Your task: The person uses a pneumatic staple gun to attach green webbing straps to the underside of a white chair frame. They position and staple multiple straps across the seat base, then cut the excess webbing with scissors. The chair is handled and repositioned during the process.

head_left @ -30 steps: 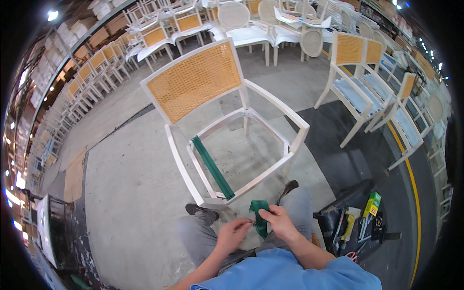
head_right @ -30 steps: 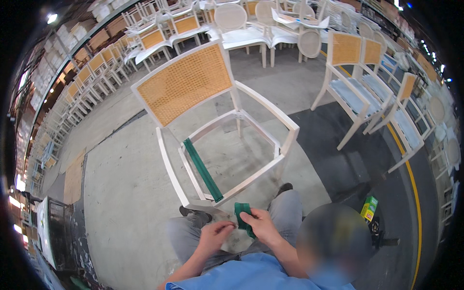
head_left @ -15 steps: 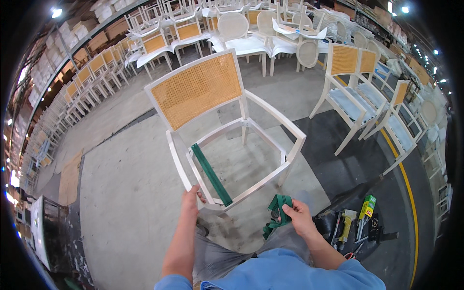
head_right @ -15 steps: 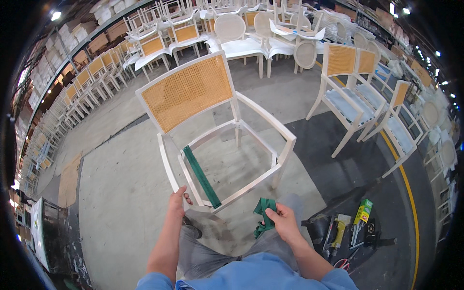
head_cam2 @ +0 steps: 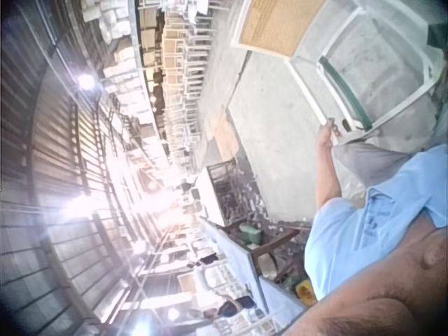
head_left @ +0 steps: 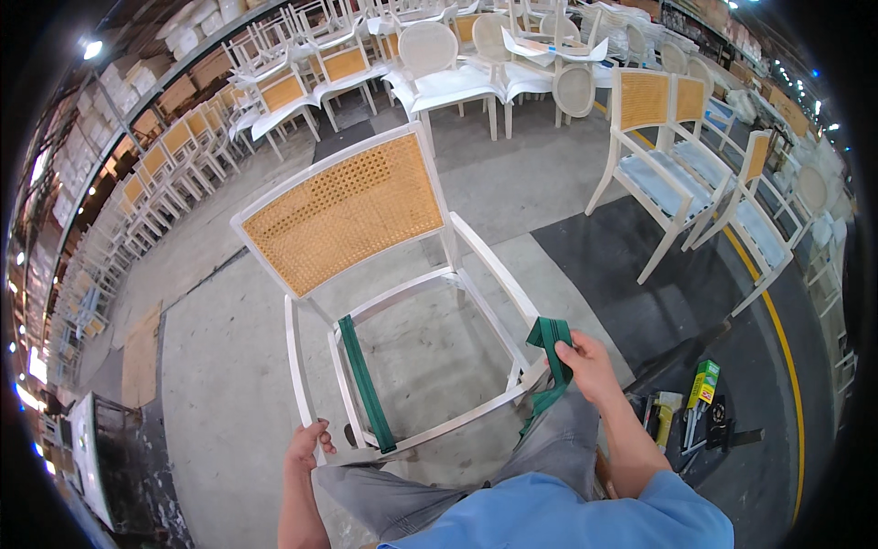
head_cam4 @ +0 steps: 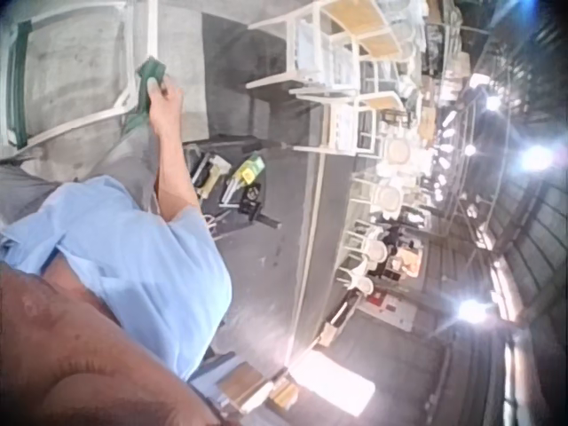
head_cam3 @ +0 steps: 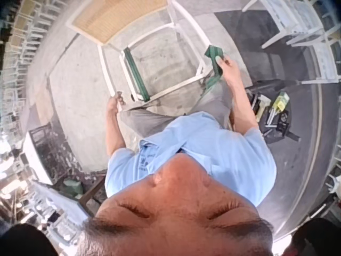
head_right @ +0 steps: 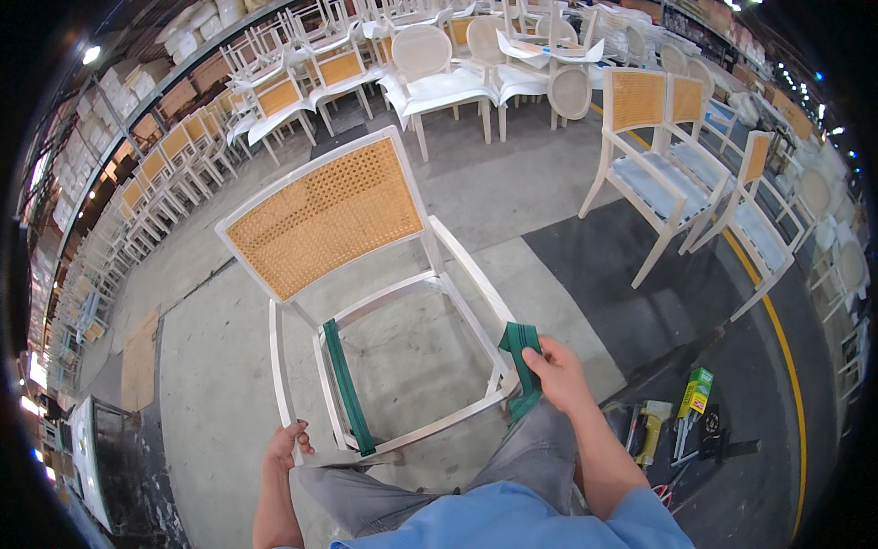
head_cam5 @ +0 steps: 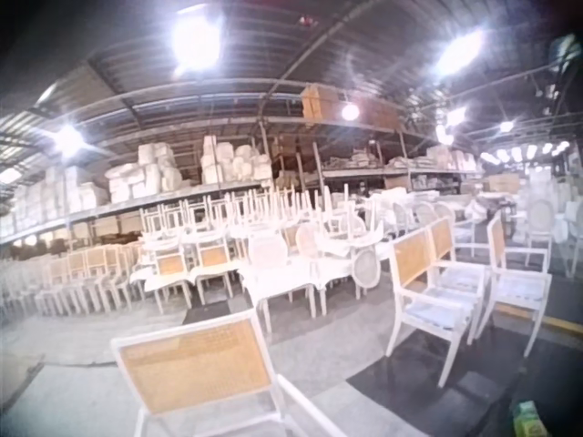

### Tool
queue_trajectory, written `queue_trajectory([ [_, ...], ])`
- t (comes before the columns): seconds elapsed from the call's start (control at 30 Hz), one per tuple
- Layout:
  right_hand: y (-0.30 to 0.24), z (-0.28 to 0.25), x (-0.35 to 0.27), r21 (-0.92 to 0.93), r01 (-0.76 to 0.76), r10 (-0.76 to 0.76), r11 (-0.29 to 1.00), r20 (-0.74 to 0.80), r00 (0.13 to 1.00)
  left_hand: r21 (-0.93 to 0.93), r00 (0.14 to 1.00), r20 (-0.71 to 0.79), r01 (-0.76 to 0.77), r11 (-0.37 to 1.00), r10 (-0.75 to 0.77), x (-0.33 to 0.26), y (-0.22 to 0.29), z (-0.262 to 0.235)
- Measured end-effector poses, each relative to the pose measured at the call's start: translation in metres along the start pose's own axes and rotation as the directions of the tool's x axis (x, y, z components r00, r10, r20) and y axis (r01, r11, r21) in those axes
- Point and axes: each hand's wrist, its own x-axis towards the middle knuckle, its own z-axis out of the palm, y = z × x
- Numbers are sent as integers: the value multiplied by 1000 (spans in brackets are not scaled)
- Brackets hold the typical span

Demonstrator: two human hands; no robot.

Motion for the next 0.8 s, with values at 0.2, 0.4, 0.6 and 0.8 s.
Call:
queue_trajectory([
  [0.2,20,20,72,-715,159,-289,680,-63,955,25,1000,8,-2,1000,2,13,5,10],
  [0.4,24,37,75,-723,5,-19,691,-12,1000,220,964,-150,-186,958,221,24,0,6],
  [0.6,41,54,40,-702,-14,-24,712,-45,999,485,885,-224,-262,834,408,33,27,-4],
  [0.8,46,42,25,-738,4,-99,675,-85,991,486,906,-182,-255,836,383,40,32,6],
])
